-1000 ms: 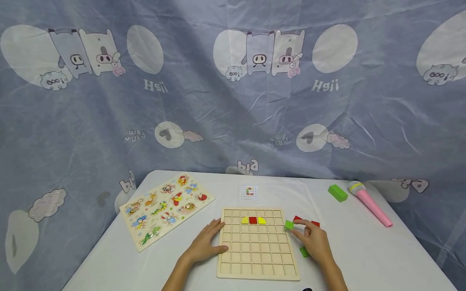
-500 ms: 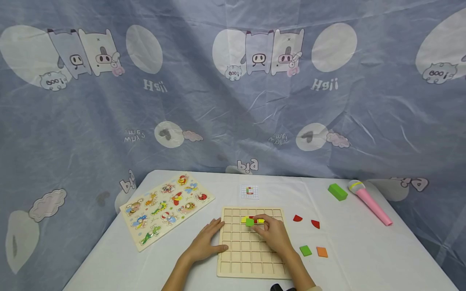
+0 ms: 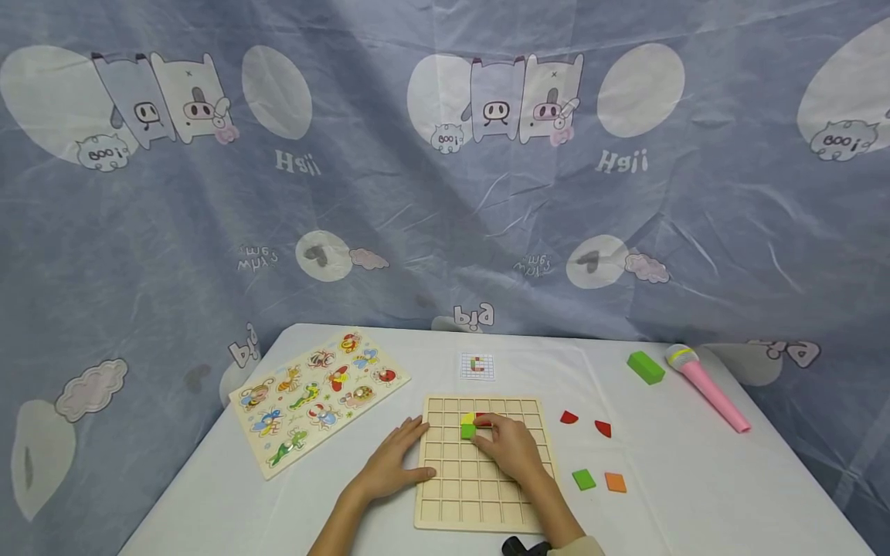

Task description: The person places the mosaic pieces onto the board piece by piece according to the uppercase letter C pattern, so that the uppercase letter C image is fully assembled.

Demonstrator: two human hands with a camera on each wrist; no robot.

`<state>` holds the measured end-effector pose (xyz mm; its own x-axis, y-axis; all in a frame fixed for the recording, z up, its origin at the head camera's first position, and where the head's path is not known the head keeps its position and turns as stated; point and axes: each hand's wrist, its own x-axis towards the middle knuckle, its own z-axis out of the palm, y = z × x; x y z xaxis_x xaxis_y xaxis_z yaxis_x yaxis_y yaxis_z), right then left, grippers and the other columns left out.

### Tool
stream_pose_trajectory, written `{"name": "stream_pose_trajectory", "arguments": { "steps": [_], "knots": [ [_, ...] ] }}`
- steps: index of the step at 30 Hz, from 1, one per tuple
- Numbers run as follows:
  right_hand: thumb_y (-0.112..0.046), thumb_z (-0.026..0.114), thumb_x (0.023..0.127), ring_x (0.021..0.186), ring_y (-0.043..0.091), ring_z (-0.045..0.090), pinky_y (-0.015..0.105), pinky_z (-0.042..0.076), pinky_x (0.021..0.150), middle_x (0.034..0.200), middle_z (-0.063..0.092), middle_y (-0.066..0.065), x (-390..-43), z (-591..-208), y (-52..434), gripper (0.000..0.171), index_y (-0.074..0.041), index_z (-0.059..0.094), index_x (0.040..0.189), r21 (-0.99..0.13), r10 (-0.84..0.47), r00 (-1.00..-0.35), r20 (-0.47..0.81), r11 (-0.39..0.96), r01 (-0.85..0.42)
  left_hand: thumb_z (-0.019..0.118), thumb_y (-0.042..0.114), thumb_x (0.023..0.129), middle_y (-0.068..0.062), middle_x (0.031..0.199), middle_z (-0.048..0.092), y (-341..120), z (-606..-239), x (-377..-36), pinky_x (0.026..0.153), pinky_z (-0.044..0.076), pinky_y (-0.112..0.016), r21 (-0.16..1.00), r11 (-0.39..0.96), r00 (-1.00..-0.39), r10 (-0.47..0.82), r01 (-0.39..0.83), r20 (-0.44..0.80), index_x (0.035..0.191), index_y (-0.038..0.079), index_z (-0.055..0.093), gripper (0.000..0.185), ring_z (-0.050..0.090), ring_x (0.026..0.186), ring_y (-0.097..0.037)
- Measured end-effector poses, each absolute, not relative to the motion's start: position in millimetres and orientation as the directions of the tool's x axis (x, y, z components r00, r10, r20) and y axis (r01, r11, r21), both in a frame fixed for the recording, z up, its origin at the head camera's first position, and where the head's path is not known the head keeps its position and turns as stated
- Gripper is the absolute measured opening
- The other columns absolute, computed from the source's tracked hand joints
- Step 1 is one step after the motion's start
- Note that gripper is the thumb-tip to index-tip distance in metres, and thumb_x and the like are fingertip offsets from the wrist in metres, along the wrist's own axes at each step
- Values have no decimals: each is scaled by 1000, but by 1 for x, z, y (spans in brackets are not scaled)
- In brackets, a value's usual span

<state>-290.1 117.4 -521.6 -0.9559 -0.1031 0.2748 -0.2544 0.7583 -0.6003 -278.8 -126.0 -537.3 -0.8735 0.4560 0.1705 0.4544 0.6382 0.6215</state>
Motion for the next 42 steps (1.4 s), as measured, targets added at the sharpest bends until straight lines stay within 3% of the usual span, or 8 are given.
{"name": "stream_pose_trajectory", "arguments": {
  "steps": [28, 42],
  "knots": [
    [-33, 72, 74, 42, 5, 29, 20, 23, 37, 47, 36, -9, -287, -518, 118, 23, -23, 68, 94, -583, -137, -947, 289, 759, -288, 64, 53, 74, -4, 146, 26, -127, -539, -280, 109, 16, -50, 627, 632, -873, 456, 455, 174, 139, 14, 34, 82, 17, 136, -28],
    [-28, 69, 78, 40, 4, 28, 19, 26, 37, 47, 36, -6, -272, -504, 155, 17, -23, 68, 95, -698, -94, -966, 239, 676, -239, 63, 53, 74, -7, 146, 27, -127, -537, -279, 108, 16, -50, 624, 628, -869, 458, 464, 185, 138, 12, 35, 81, 19, 135, -30]
  ]
}}
